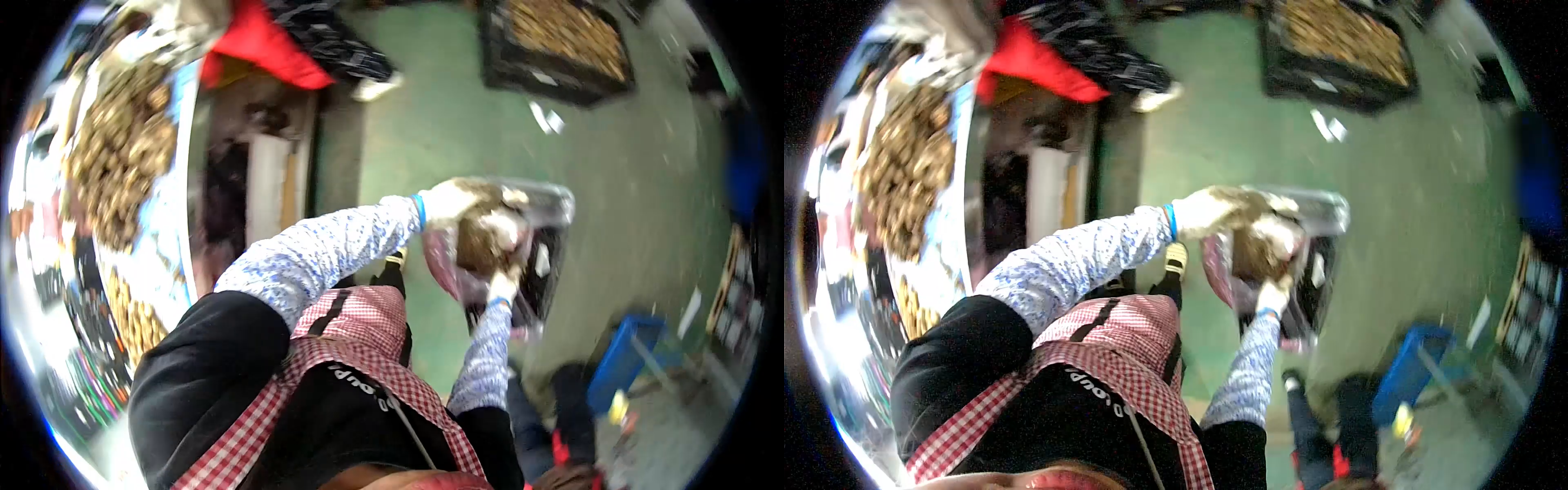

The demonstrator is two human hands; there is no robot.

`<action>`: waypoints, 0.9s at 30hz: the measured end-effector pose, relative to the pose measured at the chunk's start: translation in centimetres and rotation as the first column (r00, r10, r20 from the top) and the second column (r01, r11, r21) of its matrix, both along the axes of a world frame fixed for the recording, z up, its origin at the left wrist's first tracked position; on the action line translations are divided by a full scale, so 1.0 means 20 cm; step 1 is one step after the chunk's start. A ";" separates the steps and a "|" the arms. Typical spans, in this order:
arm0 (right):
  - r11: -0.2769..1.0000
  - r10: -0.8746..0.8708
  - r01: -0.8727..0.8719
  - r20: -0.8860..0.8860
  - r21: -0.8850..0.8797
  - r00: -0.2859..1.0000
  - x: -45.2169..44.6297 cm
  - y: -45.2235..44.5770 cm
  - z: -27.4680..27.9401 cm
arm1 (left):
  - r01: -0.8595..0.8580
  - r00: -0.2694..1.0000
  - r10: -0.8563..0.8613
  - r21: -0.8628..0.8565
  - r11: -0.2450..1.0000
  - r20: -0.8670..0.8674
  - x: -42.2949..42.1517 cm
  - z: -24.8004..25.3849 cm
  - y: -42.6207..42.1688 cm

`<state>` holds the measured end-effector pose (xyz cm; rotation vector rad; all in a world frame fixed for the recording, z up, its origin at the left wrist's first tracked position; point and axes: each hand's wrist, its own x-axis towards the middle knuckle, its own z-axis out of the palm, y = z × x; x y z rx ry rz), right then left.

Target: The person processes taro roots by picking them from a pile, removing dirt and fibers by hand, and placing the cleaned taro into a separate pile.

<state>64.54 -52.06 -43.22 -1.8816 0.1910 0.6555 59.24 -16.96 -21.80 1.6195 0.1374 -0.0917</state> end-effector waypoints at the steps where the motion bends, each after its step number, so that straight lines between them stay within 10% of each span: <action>1: 0.916 0.080 -0.148 -0.193 -0.372 0.978 0.00 0.25 0.49 | -0.077 0.987 0.034 0.281 0.957 0.155 -0.10 -0.03 0.06; 2: 0.947 0.040 -0.089 -0.161 -0.310 0.986 0.01 0.22 0.40 | -0.178 0.957 0.016 0.539 0.823 0.290 -0.21 -0.02 0.14; 3: 0.968 0.001 -0.036 -0.138 -0.247 0.990 0.04 0.19 0.32 | -0.305 0.952 0.306 0.053 0.951 -0.016 -0.32 0.14 0.22; 4: 0.991 -0.049 0.033 -0.120 -0.130 0.992 0.04 0.27 0.42 | -0.524 0.843 0.386 -0.410 0.747 -0.374 -0.41 0.28 0.27; 5: 0.999 -0.019 0.023 -0.164 0.022 0.986 0.09 0.26 0.39 | -0.546 0.837 0.470 -0.466 0.696 -0.278 -0.54 0.25 0.35; 11: 0.937 0.350 -0.351 -0.066 0.005 0.934 -0.15 1.16 1.07 | -0.846 0.506 0.857 -0.250 0.470 -0.101 -1.38 0.94 0.67; 12: 0.927 0.312 -0.259 -0.173 0.272 0.934 -0.17 1.28 0.98 | -0.886 0.442 0.896 -0.181 0.428 -0.048 -1.55 1.08 0.68; 18: 0.530 0.796 -0.655 -0.050 0.539 0.603 -0.67 2.17 1.45 | -0.988 -0.115 0.985 -0.113 -0.101 0.128 -2.55 1.31 0.46; 21: 0.274 0.905 -0.738 0.094 0.617 0.415 -1.06 2.43 1.75 | -0.945 -0.221 0.973 0.235 -0.229 0.059 -2.93 1.31 0.32; 27: -0.346 0.853 -0.873 0.503 0.345 -0.140 -1.82 2.71 2.02 | -0.424 0.092 0.962 0.864 0.272 -0.258 -3.16 1.22 0.12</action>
